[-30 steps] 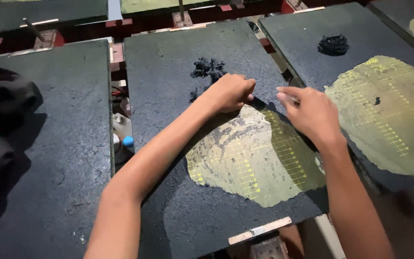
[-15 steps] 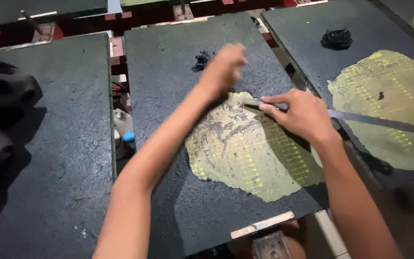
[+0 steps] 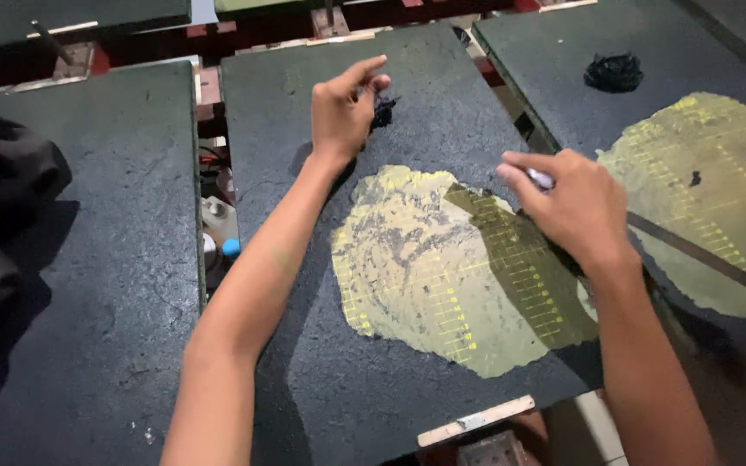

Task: The person is using a metal ruler and a small scraper to remove dried ink or emulsion from a screen printing mesh.

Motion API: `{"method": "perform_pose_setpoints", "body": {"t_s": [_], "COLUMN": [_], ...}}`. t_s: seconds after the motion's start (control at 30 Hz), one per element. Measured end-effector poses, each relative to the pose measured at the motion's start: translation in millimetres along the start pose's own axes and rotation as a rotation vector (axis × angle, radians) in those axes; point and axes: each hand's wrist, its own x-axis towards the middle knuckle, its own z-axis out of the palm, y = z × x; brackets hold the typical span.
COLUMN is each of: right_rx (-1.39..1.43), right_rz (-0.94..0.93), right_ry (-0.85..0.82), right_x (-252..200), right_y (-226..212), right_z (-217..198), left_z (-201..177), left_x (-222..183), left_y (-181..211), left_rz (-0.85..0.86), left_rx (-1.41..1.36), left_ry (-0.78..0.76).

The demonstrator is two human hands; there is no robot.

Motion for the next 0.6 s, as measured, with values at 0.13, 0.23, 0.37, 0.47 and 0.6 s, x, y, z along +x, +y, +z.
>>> {"method": "perform_pose_setpoints", "body": {"t_s": [0.13,0.23,0.37,0.47,0.6], "right_rx": [0.132,0.166,0.186,0.192,0.233], "right_rz": [0.077,0.090,0.086,0.069,0.079], "right_ry": [0.048,0.051,0.026,0.019,-0.031], "right_x": [-8.0,-9.9,-11.3,-10.3,-13.7], "right_y": [-3.5,-4.9,-7.1,-3.9,-1.4], "right_z": [-12.6,-15.4,-16.4,-14.9,-14.2], "left_z": [-3.1,-8.4,-14.5,-15.0,-5.6], "left_x": [9.0,14.6,17.9,17.8,16.9], "left_y": [12.1,24.4,26.1,18.3,1.0], "left_rz": [-0.011,-0.056,-0.145,-0.132,-0.145], "left_rx": [0.115,0.165,-0.034,-0.054,0.018], "left_ry": [0.067,0.119,0.138,0.132,0.155]}}
